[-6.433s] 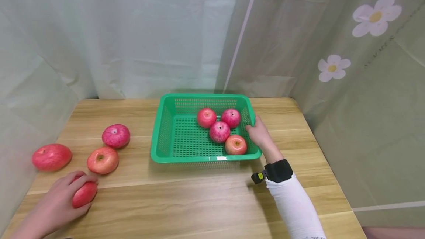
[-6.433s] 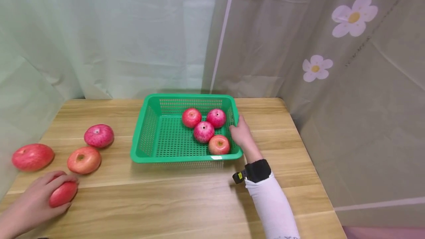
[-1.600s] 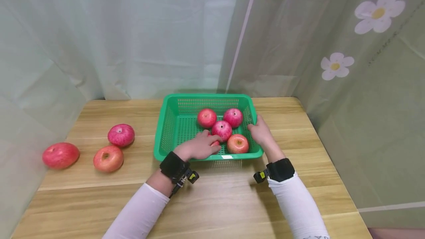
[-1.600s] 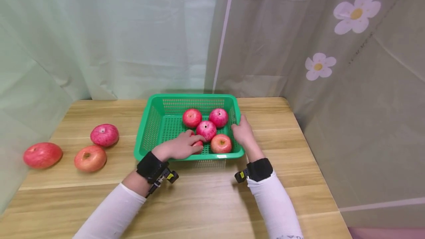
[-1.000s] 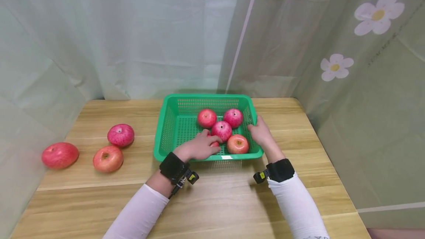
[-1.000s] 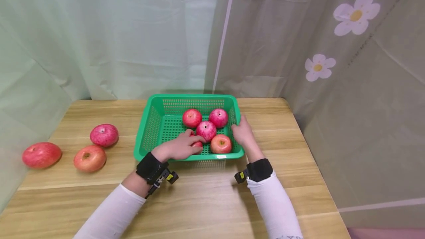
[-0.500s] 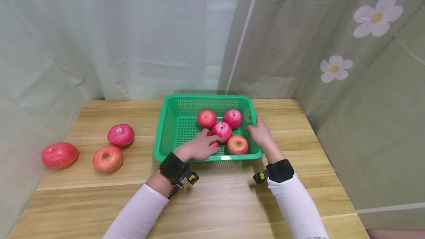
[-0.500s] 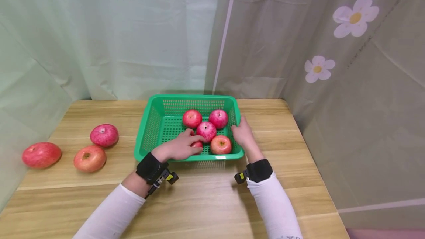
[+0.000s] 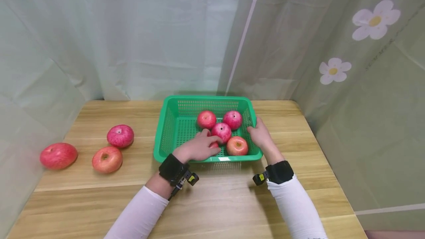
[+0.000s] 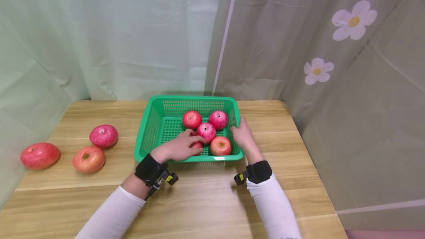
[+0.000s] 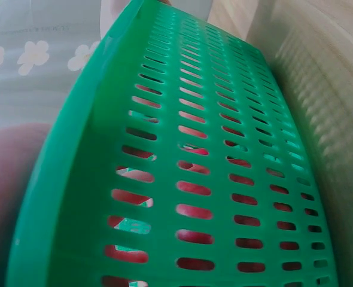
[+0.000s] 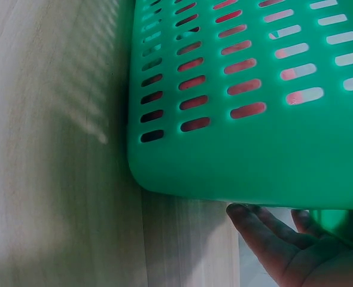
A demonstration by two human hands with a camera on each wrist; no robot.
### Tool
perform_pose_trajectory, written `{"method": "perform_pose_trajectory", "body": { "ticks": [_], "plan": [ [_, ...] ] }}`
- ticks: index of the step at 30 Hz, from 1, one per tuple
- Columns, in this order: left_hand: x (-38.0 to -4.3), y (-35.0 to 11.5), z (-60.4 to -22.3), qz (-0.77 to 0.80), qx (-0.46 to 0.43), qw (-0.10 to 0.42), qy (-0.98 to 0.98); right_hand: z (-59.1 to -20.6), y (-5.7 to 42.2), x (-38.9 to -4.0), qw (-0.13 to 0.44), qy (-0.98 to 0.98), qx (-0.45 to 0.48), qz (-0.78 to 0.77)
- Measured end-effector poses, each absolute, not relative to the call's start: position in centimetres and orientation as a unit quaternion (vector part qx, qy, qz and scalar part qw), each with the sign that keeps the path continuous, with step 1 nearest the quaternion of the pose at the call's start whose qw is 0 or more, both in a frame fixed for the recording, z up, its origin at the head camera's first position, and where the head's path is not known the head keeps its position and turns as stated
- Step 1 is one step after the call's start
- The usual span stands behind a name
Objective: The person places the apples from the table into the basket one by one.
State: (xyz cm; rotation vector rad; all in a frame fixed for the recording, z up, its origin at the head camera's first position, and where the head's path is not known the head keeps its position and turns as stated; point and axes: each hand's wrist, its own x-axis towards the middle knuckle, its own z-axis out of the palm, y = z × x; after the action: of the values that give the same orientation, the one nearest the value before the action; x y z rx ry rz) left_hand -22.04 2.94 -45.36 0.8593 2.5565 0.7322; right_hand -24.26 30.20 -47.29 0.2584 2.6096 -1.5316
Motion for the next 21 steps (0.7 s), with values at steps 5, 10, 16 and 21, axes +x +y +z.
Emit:
{"method": "perform_pose_trajectory", "body": {
  "ticks": [5,10,16,21],
  "plan": [
    [-21.8,2.6,-44.8,0.26,0.306,0.156,0.903,-47.3,30.3,-24.3,0.052,0.861,0.085,-0.5],
    [-21.4,2.0,-44.4,0.268,0.305,0.134,0.904,-47.3,30.2,-24.2,0.051,0.864,0.084,-0.494],
    [-20.7,0.7,-43.8,0.3,0.3,0.1,0.9,-47.1,30.2,-24.2,0.058,0.865,0.086,-0.491],
    [-19.9,-0.4,-43.5,0.32,0.286,0.086,0.899,-47.1,30.2,-24.2,0.06,0.864,0.085,-0.493]
  ]
}}
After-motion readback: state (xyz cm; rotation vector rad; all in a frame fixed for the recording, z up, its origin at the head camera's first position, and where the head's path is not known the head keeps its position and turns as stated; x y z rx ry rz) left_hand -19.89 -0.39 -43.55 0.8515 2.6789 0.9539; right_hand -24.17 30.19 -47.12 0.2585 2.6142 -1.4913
